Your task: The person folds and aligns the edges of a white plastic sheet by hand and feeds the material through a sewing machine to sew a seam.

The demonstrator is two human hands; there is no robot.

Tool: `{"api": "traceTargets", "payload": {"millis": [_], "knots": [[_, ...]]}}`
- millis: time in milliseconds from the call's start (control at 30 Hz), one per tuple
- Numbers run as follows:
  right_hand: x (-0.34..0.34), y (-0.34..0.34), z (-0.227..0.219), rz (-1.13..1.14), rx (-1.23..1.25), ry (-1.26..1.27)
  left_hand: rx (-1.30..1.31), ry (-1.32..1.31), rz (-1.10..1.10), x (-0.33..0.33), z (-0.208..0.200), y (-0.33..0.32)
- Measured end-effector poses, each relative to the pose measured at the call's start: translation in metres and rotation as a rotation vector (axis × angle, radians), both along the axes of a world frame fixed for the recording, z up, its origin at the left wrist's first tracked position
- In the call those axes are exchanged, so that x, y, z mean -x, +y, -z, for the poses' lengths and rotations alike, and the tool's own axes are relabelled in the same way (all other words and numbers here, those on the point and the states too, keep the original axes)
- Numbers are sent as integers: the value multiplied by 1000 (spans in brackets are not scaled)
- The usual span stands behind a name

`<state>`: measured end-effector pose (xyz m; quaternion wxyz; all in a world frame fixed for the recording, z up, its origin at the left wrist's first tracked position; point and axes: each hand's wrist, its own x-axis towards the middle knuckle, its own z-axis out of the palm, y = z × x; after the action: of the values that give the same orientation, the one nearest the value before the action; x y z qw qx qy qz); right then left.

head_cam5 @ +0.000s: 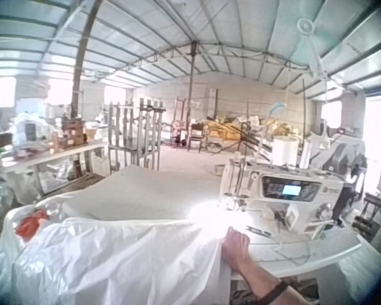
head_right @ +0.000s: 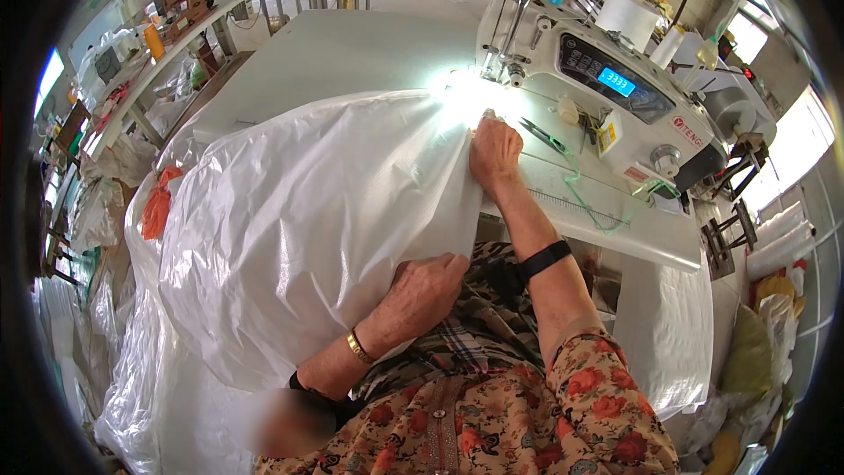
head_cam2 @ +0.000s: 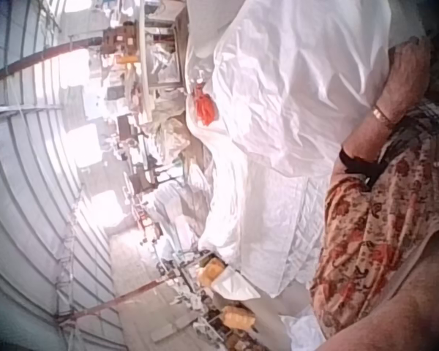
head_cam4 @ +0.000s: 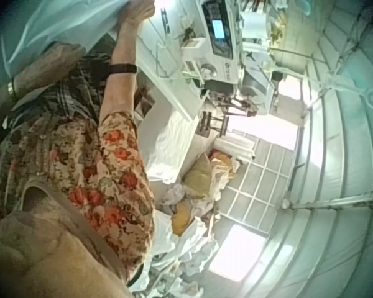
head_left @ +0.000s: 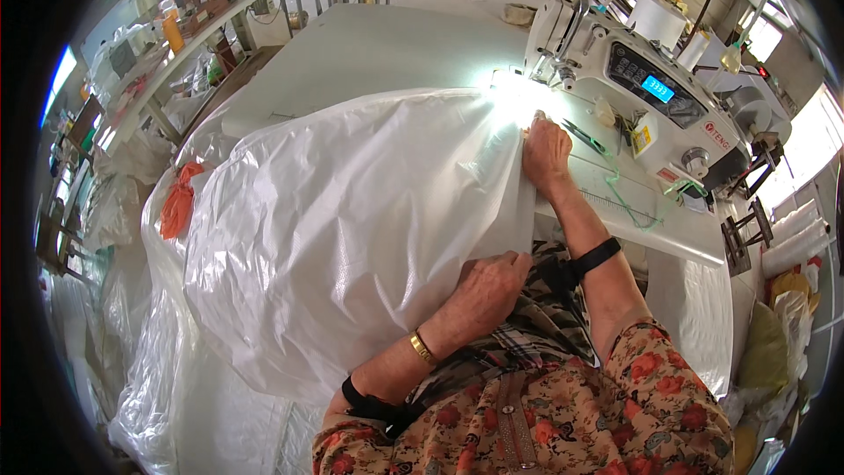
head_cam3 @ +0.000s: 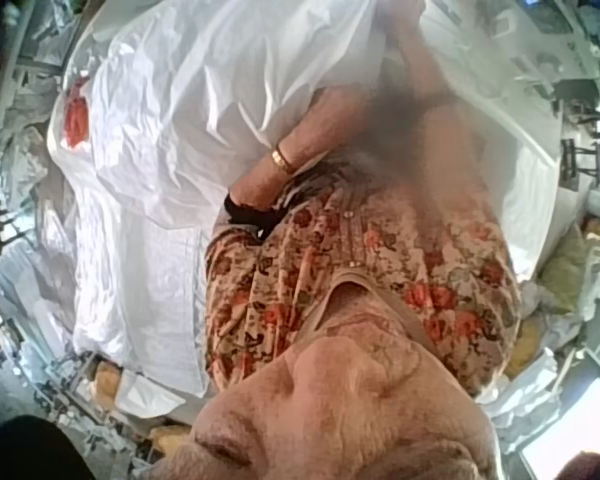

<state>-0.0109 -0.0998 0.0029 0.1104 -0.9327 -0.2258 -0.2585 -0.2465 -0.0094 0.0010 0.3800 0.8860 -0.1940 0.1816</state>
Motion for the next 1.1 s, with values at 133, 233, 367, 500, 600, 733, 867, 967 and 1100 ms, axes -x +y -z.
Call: {"api": "traceTargets", "payload": {"millis": [133,233,367,500,600,733,867,967,1100], "knots": [[-4,-1,-2,-18,195,89,1,-1,11,-1,1,0],[-1,-2,-6,-34,245,112,5,-2,18,0,2,1],[-1,4,-13,53,71,218,14,-5,25,0,4,2],[-15,-3,-7,115,-234,172,28,-5,34,-1,2,1],[-20,1,-12,169,-207,220,35,7,33,-1,3,2],[-28,6,-15,225,-89,358,37,-3,29,1,3,3],[-56,-3,7,243,-211,291,31,17,30,2,2,4],[-93,-20,16,201,-227,501,21,8,48,0,0,2],[-85,-6,6,243,-232,579,19,12,33,2,2,5]]}}
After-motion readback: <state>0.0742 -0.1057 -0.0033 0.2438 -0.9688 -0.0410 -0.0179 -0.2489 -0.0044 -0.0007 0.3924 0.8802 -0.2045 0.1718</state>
